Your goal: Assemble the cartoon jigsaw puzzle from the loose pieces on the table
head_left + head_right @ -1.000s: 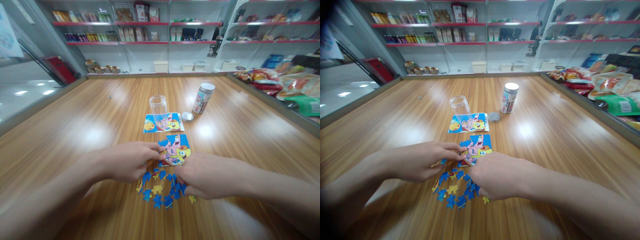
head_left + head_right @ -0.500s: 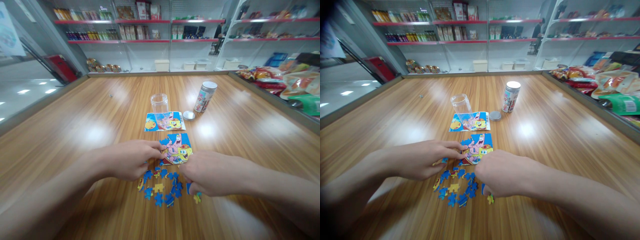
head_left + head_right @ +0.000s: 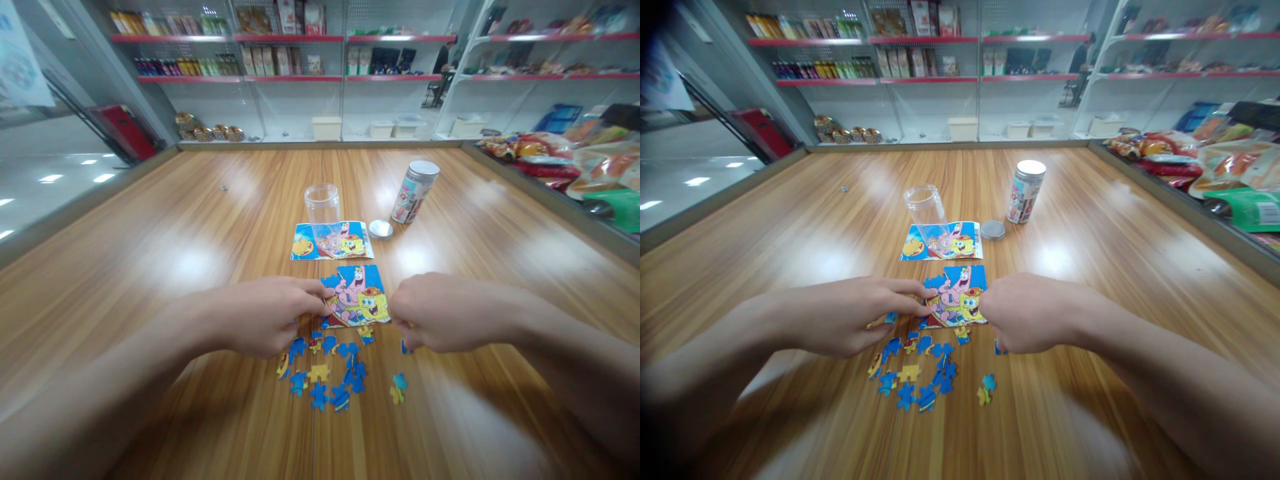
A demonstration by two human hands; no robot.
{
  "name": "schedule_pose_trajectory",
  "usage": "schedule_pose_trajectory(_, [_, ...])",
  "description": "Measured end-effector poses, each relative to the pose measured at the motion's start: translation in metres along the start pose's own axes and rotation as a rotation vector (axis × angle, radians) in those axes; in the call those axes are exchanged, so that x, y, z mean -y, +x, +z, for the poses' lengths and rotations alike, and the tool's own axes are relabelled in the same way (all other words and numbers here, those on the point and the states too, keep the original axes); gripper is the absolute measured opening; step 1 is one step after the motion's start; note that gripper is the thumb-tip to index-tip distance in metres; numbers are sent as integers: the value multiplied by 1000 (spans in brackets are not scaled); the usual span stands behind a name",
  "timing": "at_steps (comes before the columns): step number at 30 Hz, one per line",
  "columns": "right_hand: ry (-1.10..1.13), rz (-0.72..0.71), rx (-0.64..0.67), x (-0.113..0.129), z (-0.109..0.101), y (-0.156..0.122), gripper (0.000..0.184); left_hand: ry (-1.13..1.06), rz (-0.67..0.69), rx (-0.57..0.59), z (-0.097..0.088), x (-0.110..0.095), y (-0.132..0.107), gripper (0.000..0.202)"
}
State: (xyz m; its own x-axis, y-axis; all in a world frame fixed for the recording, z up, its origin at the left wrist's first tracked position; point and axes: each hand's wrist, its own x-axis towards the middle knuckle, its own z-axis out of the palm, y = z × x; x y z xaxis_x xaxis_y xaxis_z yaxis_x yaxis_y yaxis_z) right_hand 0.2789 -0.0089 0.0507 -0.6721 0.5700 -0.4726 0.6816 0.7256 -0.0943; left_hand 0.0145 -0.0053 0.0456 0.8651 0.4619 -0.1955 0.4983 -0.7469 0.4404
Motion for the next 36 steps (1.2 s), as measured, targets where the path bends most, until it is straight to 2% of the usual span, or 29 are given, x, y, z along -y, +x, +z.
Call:
schedule_pose_trajectory(4, [-50, 45, -16, 0, 3, 4, 9, 21, 4, 6, 0, 0, -1, 39])
schedule_pose_trajectory(14, [-149, 16, -149, 11, 13, 0, 10, -5, 24, -12, -1, 0, -1, 40])
schedule_pose_trajectory(16, [-129, -18, -153, 18, 11, -2, 10, -1, 27, -13, 0, 0, 0, 39])
schedule_pose_trajectory(20, [8, -191, -224, 42, 9, 0, 10, 5, 19, -4, 1, 1, 0, 38])
schedule_pose_trajectory(23, [104, -304, -261, 57, 17, 8, 18, 8, 6, 16, 0, 0, 0, 40])
schedule_pose_trajectory(26, [136, -375, -263, 61, 28, 15, 17, 3, -2, 35, -1, -2, 0, 43])
schedule_pose_trajectory(31, [147, -428, -235, 58, 31, 14, 18, -4, -1, 33, -2, -2, 1, 41])
schedule_pose_trajectory(36, [140, -372, -256, 66, 33, 13, 20, -9, -3, 41, -1, -1, 0, 47])
